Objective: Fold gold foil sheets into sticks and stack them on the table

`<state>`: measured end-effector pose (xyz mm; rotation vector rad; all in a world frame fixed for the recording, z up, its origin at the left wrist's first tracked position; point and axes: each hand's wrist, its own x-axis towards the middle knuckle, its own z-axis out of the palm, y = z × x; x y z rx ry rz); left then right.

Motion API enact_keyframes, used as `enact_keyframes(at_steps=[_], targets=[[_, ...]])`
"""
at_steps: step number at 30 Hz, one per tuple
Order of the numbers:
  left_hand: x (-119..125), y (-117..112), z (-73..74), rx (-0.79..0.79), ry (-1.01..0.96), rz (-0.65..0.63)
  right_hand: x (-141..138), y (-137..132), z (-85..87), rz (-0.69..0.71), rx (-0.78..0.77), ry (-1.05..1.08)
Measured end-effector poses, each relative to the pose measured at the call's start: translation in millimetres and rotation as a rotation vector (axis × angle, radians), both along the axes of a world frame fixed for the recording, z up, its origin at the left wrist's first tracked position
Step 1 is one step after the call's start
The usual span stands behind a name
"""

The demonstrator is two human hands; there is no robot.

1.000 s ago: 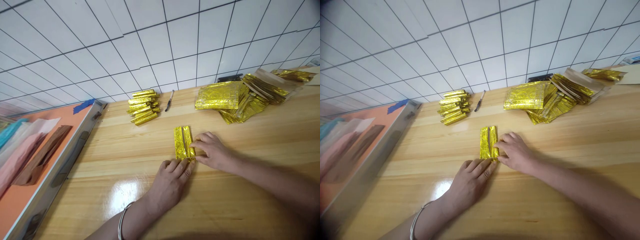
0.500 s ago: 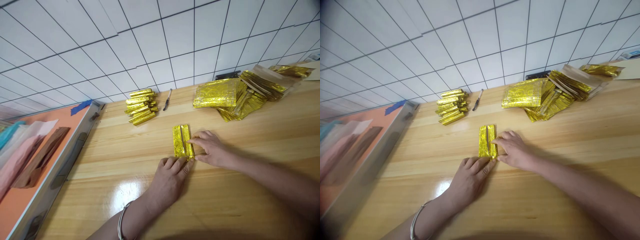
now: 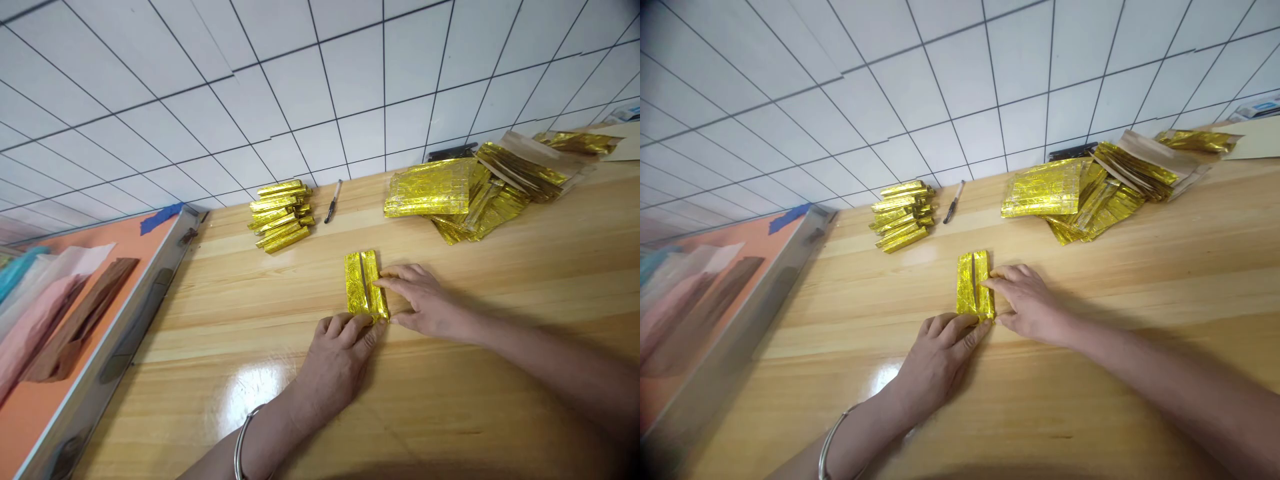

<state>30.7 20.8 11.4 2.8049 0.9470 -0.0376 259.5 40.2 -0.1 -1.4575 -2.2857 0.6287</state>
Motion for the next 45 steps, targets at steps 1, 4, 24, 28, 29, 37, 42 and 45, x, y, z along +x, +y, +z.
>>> enact_keyframes(at_steps=[1,4,24,28,29,37,42,45], targets=[[0.0,-0.1,0.0,-0.002,-0.001,0.001,0.8,-1.5,-0.1,0.004,-0.002,0.005],[-0.3,-0.2,-0.1,-0.009,-0.003,0.005,3.0,-8.1,0.2,0.017,-0.001,0.019],[3.6,-2.0,6.8,-0.021,0.015,0.016,-0.8,-58.3,0.5,0.102,0.257,-0.324],[3.4,-2.8,7.5,-0.005,0.017,0.015,-4.3,-60.8,0.4,0.088,0.276,-0.340],[3.3,-2.9,7.6,-0.002,0.017,0.014,-5.1,-61.0,0.1,0.093,0.293,-0.335],[4.6,-1.2,12.1,0.007,0.027,0.004,-16.4,-63.9,-1.9,0.201,0.316,-0.321],[-0.9,-1.7,13.8,-0.007,0.003,0.001,-20.3,-68.0,-3.0,0.211,0.332,-0.319],[-10.5,-5.2,10.2,0.001,-0.042,-0.048,-20.0,-67.6,-5.3,0.207,0.330,-0.312]])
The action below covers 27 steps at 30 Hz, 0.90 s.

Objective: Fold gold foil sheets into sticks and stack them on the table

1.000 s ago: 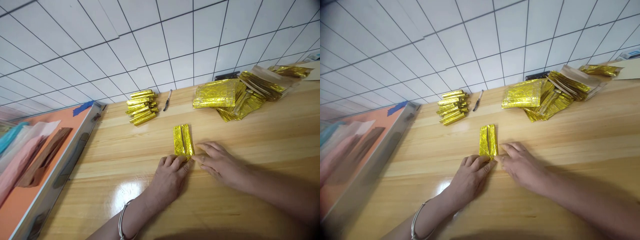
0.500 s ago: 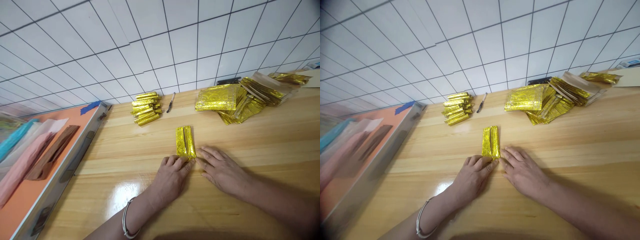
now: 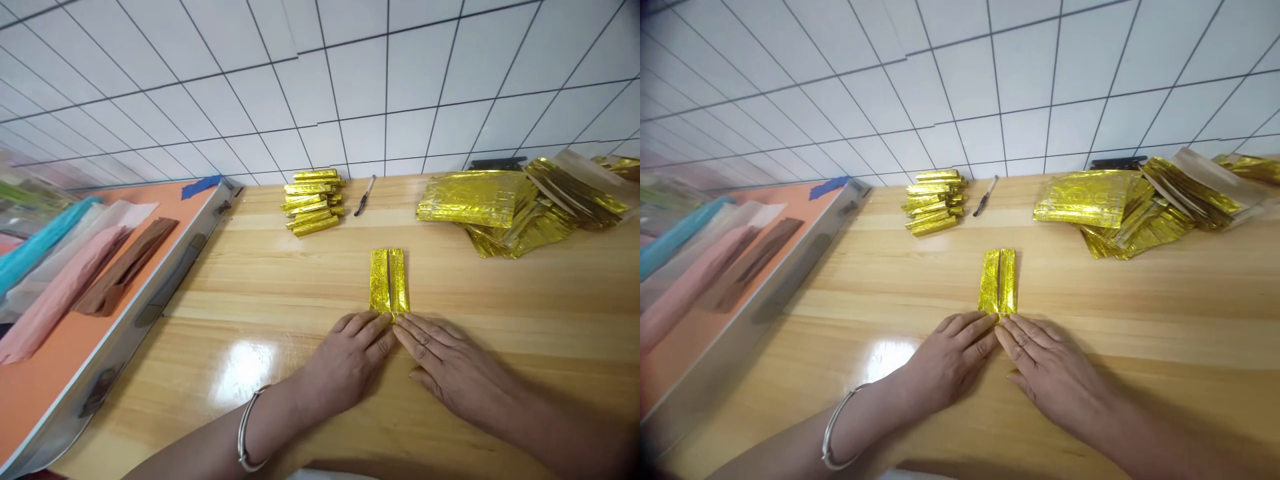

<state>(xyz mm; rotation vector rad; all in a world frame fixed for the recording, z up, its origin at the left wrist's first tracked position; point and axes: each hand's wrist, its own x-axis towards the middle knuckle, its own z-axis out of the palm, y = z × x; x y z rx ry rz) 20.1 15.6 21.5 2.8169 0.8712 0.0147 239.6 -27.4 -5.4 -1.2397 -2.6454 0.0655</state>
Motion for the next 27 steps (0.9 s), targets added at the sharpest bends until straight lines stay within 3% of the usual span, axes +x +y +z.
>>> enact_keyframes(at_steps=[8,21,27], targets=[[-19.5,-11.7,-9.1,0.036,0.039,-0.010,-5.8,7.3,1.2,0.028,-0.032,-0.062],[-13.8,-18.0,4.7,0.025,0.105,0.021,-7.4,12.3,-1.2,-0.023,-0.063,-0.115],[-11.3,-18.9,5.3,-0.023,0.020,0.062,-9.2,13.3,0.9,-0.024,-0.050,-0.134]])
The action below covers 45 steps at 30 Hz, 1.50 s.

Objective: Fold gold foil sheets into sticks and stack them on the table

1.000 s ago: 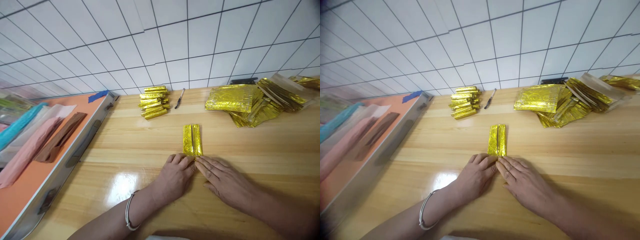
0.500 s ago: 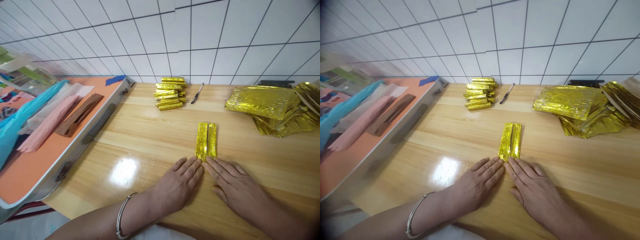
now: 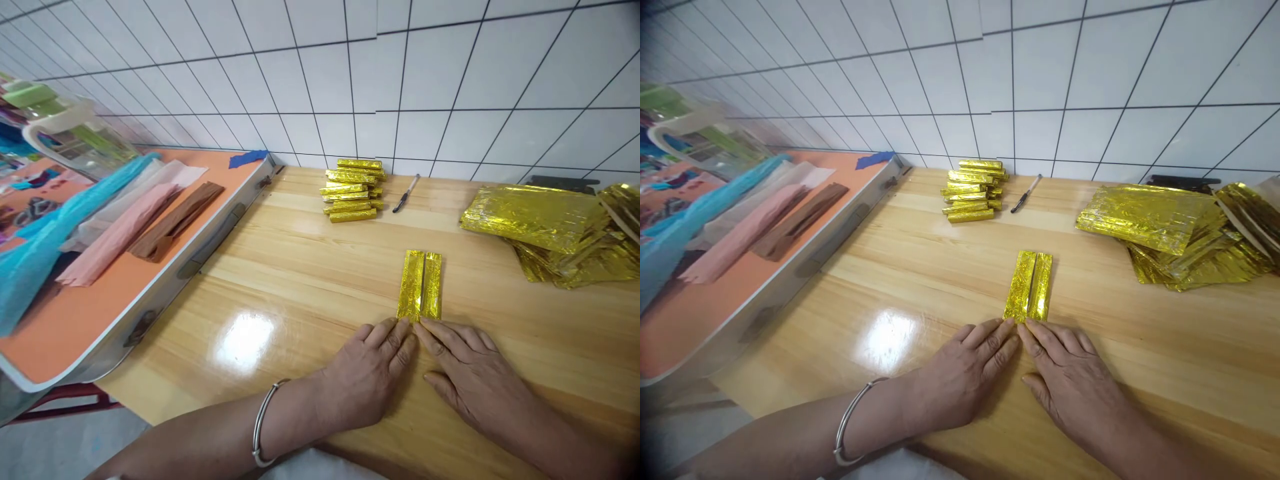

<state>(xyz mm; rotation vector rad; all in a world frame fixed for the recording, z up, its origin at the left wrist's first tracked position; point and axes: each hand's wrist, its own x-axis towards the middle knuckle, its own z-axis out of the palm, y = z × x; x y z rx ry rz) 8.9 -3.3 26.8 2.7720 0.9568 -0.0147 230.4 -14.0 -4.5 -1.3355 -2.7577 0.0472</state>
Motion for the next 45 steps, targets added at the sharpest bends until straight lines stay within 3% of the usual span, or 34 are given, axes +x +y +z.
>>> enact_keyframes(at_steps=[6,8,13,21,29,38,45], targets=[[-13.7,14.0,-5.7,-0.022,-0.220,0.101,1.2,0.8,-3.2,0.007,0.015,-0.020],[-17.1,17.7,-7.6,0.024,-0.233,0.075,1.9,1.3,-4.1,0.023,0.019,-0.011],[-11.8,15.9,-11.9,0.154,-0.175,-0.095,1.6,1.9,-1.6,0.015,-0.003,0.037],[0.6,0.5,-13.6,0.223,0.028,-0.057,0.3,1.8,0.8,0.036,0.015,0.064],[2.5,-2.9,-13.0,0.306,0.046,-0.066,1.7,0.2,0.6,0.056,0.086,0.080],[2.5,6.7,-11.6,0.122,-0.024,-0.029,14.6,2.9,-1.2,0.151,0.102,0.024],[5.1,10.8,-8.9,0.048,-0.037,-0.020,33.2,15.8,5.6,0.187,0.052,0.139]])
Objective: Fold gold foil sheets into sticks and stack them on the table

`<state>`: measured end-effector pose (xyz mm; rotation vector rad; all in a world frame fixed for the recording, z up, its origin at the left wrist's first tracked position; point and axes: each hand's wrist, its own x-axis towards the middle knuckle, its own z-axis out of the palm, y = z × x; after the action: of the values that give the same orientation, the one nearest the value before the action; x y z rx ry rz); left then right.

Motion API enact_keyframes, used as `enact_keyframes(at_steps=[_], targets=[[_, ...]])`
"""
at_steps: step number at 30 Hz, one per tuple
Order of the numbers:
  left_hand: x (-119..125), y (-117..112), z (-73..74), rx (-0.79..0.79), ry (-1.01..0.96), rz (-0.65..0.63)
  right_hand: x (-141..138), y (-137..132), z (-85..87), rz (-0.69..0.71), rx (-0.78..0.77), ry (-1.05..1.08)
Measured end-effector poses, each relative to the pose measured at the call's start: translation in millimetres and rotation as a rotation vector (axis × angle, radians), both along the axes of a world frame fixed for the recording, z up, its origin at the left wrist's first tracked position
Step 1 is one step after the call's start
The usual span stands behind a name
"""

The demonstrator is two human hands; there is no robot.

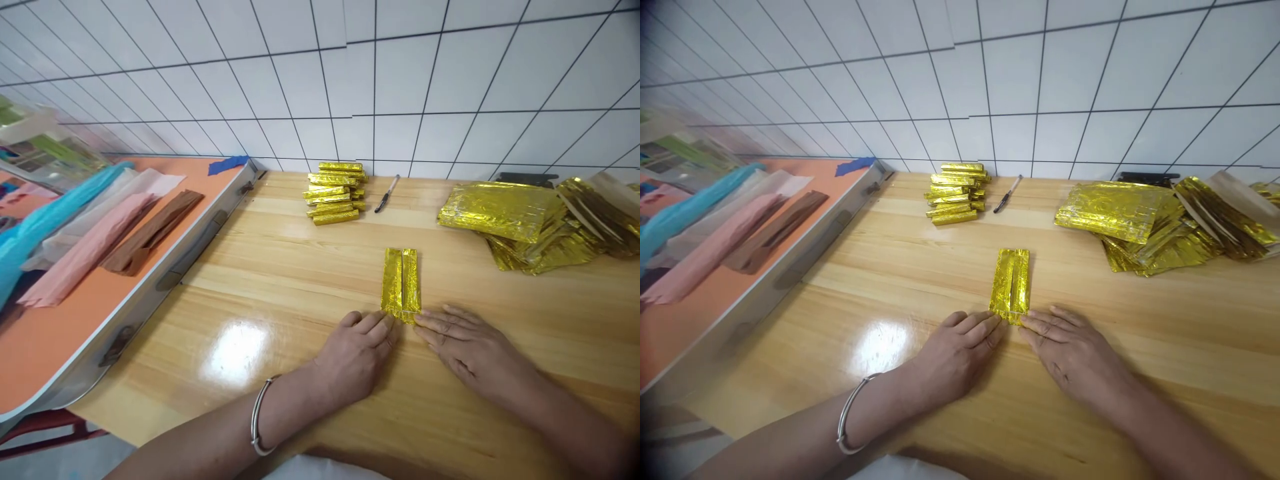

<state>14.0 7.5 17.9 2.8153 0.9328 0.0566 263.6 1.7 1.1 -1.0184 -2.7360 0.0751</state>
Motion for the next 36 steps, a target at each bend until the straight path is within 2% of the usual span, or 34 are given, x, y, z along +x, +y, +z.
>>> enact_keyframes(at_steps=[4,8,13,16,22,27,31,33,36], targets=[[2.7,-1.7,-0.7,-0.010,-0.041,0.038,-4.4,-2.9,7.5,-0.042,-0.026,0.051],[3.8,0.2,3.3,-0.004,-0.103,0.073,-17.3,-17.5,17.1,-0.089,-0.038,0.068],[6.2,8.4,11.1,0.010,-0.158,0.071,-31.0,-37.5,24.4,-0.056,-0.028,0.031],[13.3,11.9,7.5,0.018,-0.156,0.116,-35.3,-44.2,22.3,-0.065,-0.021,0.001],[29.7,9.6,-5.4,0.033,-0.174,0.332,-36.3,-48.8,11.1,-0.036,0.019,-0.087],[31.3,6.7,-7.2,-0.002,-0.200,0.377,-39.5,-53.8,11.5,-0.028,0.060,-0.131],[31.4,5.3,-6.9,0.033,-0.181,0.370,-30.7,-43.7,22.6,-0.041,0.041,-0.019],[31.6,4.7,-6.7,0.046,-0.189,0.354,-17.1,-30.1,28.4,-0.090,0.065,0.044],[31.3,5.2,-7.0,0.045,-0.211,0.322,8.8,-3.8,30.6,-0.183,0.115,0.030]])
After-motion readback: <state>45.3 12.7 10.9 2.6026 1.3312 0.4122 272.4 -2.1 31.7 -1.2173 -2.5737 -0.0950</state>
